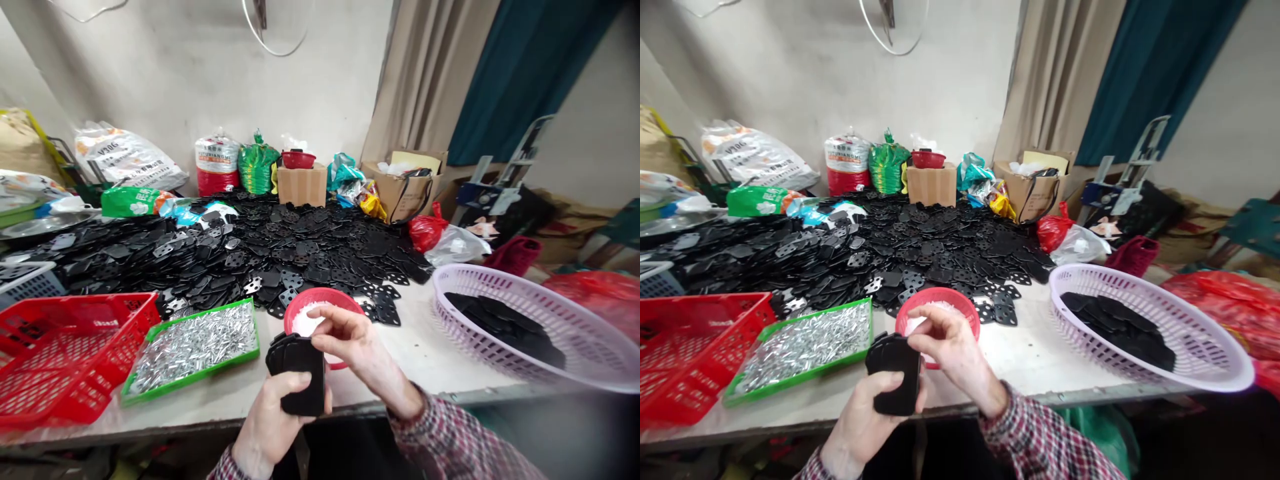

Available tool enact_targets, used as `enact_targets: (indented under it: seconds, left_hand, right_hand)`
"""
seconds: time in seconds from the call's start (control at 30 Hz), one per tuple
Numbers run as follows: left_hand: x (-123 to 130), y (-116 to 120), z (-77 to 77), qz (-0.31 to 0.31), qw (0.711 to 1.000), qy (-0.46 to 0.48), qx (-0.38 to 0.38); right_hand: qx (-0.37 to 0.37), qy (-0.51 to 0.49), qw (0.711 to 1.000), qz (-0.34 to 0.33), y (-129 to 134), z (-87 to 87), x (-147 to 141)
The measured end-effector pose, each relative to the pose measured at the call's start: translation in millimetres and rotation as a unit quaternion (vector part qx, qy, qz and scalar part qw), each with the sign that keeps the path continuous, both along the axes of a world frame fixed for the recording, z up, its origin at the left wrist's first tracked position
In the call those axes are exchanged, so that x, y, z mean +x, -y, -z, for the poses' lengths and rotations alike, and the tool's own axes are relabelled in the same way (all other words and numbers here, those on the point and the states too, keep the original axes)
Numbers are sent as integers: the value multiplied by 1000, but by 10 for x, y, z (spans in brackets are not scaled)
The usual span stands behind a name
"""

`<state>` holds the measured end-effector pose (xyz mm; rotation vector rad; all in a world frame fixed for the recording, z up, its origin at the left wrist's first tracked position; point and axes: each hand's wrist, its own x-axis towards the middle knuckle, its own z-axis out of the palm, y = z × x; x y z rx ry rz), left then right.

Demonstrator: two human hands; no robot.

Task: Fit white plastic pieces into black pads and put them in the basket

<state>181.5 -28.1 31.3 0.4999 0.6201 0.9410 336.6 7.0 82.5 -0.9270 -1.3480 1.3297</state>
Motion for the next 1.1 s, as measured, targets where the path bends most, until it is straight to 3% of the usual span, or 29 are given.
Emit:
enact_targets:
  seconds: [0.13, 0.23, 0.4, 0.53, 0.6, 0.7, 0.87, 0.97, 1.1]
  left_hand:
    - [-16, 26, 5, 63, 997, 43, 12]
    - [-19, 38, -10, 109, 992, 68, 10]
    - [4, 36, -21, 159, 983, 92, 6]
    - [32, 14, 58, 152, 980, 127, 9]
    - [41, 4, 67, 124, 984, 127, -3]
    - [70, 7, 8, 79, 996, 39, -21]
    - [168, 58, -93, 11, 993, -87, 74]
    - [118, 60, -121, -23, 995, -71, 61]
    - [37, -10, -151, -84, 996, -15, 14]
  right_hand:
    - [-36, 21, 985, -170, -70, -135, 246]
    - [-27, 42, 971, -233, -90, -195, 363]
    - [13, 69, 967, -246, -60, -234, 372]
    - [97, 118, 961, -229, -35, -246, 350]
    - [141, 148, 959, -196, -20, -223, 341]
    - [174, 179, 958, -138, 17, -125, 294]
    - [106, 148, 983, -14, 119, 58, 283]
    - [114, 149, 975, 120, 188, -17, 697]
    - [168, 251, 899, 317, 108, -184, 1574]
